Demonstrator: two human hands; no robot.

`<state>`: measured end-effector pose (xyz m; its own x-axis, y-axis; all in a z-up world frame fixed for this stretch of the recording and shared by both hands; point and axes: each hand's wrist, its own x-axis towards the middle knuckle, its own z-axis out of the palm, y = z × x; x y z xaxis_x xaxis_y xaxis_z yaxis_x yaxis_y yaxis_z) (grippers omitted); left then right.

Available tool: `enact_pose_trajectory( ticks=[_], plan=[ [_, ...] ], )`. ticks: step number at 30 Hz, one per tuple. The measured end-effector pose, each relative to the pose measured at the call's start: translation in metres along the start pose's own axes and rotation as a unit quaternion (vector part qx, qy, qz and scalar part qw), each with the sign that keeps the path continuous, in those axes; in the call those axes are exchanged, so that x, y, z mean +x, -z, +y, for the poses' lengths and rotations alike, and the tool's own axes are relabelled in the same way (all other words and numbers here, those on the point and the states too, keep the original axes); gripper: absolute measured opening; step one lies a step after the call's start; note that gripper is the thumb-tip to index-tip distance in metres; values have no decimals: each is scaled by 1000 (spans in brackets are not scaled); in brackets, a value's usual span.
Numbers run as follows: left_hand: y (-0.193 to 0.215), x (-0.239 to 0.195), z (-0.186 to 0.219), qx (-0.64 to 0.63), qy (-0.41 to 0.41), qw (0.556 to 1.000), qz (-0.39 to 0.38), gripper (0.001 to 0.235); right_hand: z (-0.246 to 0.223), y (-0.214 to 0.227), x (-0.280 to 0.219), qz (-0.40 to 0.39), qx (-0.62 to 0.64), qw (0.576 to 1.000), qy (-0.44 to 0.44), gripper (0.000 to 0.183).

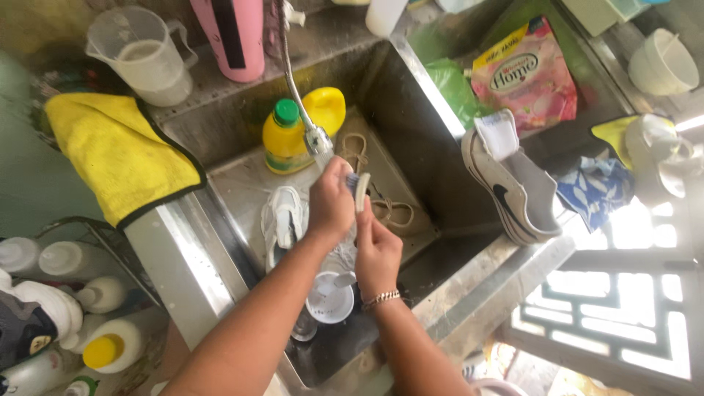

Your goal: The person washes white shoelaces and a white sneaker in a kitchen sink using running water and a brush. They scrub the laces and the shoe, rinse them, and then place the cleaned items into a pink basin on the floor containing other shoes.

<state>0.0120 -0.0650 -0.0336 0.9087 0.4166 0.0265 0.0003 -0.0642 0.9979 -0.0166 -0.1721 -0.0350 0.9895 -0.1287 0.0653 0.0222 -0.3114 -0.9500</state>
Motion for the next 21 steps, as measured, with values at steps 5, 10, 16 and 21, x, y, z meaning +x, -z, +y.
enact_pose_trajectory(
  ticks=[5,10,16,21],
  plan=[
    [8,-12,10,48,-104,991,-68,7,8,3,-6,14,24,995,-99,41],
    [8,-4,10,78,-19,996,-33,5,13,-2,-7,-6,45,997,-68,37],
    [8,-9,4,74,-35,994,-66,10,11,-2,-7,21,-27,997,-69,44],
    [14,-6,1,101,-64,992,-37,12,12,-6,-12,7,4,999,-48,41]
  ],
)
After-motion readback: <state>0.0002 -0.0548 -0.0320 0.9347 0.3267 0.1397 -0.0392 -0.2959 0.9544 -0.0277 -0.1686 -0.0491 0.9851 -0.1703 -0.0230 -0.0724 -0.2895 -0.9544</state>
